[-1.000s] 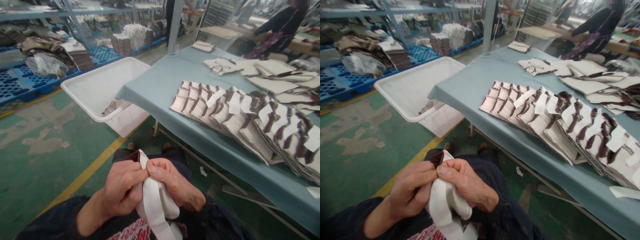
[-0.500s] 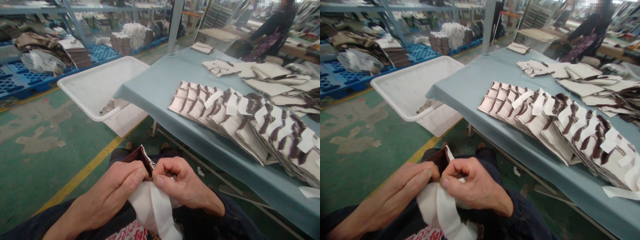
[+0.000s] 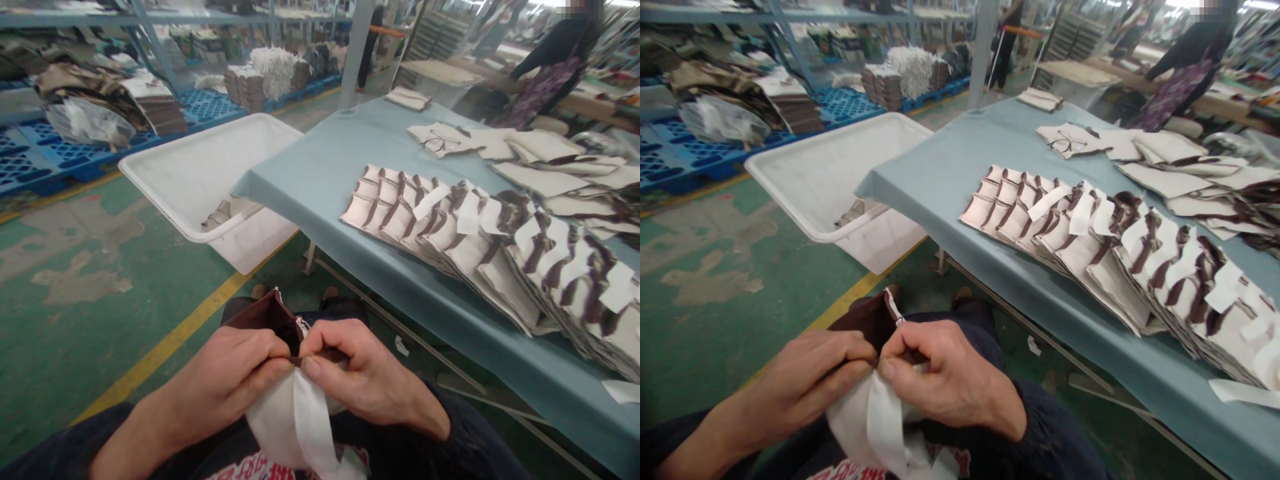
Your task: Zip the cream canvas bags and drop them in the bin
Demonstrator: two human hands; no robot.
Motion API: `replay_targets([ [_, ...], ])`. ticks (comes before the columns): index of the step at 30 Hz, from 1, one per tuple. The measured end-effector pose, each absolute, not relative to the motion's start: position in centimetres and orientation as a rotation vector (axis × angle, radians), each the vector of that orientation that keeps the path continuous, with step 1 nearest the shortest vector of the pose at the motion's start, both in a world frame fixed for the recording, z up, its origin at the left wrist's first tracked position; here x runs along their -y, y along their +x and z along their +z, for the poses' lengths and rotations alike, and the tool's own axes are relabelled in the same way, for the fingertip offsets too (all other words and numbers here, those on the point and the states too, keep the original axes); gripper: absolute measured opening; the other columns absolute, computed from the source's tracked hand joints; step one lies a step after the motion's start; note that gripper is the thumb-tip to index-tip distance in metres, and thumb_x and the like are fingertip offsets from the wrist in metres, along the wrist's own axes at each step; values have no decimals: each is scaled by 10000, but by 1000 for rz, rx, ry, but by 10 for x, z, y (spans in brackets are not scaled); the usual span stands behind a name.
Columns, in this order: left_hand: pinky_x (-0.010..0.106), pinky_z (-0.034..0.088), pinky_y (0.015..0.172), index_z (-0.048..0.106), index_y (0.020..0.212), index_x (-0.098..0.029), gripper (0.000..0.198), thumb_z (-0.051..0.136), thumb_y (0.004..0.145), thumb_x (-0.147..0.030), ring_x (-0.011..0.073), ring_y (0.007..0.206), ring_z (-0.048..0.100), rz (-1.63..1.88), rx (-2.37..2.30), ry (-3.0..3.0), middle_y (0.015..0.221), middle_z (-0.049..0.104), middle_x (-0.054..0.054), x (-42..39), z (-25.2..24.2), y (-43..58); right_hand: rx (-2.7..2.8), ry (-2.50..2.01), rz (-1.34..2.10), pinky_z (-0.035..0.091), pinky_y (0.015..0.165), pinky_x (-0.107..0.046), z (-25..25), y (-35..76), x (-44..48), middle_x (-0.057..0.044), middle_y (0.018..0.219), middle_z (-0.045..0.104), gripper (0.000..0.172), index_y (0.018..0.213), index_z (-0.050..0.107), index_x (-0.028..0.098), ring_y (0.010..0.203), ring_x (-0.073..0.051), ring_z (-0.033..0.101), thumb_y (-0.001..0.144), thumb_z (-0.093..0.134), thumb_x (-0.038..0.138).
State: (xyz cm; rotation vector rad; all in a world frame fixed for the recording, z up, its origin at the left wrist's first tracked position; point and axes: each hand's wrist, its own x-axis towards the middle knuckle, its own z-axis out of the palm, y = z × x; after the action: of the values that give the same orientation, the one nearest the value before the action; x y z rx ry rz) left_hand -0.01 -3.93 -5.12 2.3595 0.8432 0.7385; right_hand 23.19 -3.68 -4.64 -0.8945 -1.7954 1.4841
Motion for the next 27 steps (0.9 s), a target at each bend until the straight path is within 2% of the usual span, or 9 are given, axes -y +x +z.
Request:
replay_targets([
  [3, 219, 446, 620, 579, 914, -229, 304, 385, 1148, -244, 117, 625, 626, 691, -817, 2278, 743, 646, -58, 39, -39, 1, 2028, -847, 1159, 413, 673, -262, -39, 236, 33, 53, 701, 568, 168, 806, 621, 204, 632, -109, 486, 974, 616, 193],
  [7, 226, 414, 612, 525, 793, -220, 377, 371, 1135, -261, 117, 619, 561, 669, -846, 2172, 711, 566, -58, 36, -22, 9, 2204, -823, 893, 398, 678, -288, -31, 238, 34, 28, 728, 623, 195, 846, 632, 213, 654, -137, 525, 1038, 614, 241],
  [10, 242, 330, 544, 460, 706, -213, 399, 452, 1103, -253, 104, 546, 453, 625, -849, 2071, 632, 448, -76, 34, -22, 13, 2228, -803, 834, 383, 658, -285, -25, 238, 36, 27, 715, 625, 230, 846, 629, 206, 630, -134, 509, 1062, 613, 281],
  [13, 246, 282, 515, 425, 667, -212, 428, 501, 1084, -272, 97, 518, 374, 650, -786, 1957, 605, 363, -85, 33, -32, 15, 2175, -830, 973, 397, 666, -264, -18, 241, 36, 27, 729, 640, 231, 855, 652, 197, 638, -122, 528, 1050, 620, 316],
  [18, 225, 263, 509, 414, 680, -204, 443, 507, 1101, -305, 82, 519, 341, 755, -745, 1882, 616, 344, -87, 34, -47, 13, 2232, -937, 1170, 366, 626, -253, -17, 250, 30, 30, 675, 620, 283, 761, 652, 182, 614, -110, 518, 1029, 563, 202],
  [22, 212, 268, 502, 441, 682, -201, 438, 511, 1102, -303, 78, 520, 352, 748, -750, 1837, 617, 364, -86, 34, -49, 10, 2243, -808, 1059, 394, 656, -255, -24, 250, 31, 11, 734, 692, 211, 823, 690, 168, 657, -118, 572, 1010, 594, 152],
  [27, 208, 318, 533, 558, 743, -204, 338, 545, 1074, -270, 79, 539, 438, 607, -721, 1862, 630, 479, -90, 31, -40, 8, 2299, -758, 846, 395, 630, -278, -24, 248, 35, -3, 728, 690, 247, 857, 704, 152, 628, -129, 563, 1051, 551, 167],
])
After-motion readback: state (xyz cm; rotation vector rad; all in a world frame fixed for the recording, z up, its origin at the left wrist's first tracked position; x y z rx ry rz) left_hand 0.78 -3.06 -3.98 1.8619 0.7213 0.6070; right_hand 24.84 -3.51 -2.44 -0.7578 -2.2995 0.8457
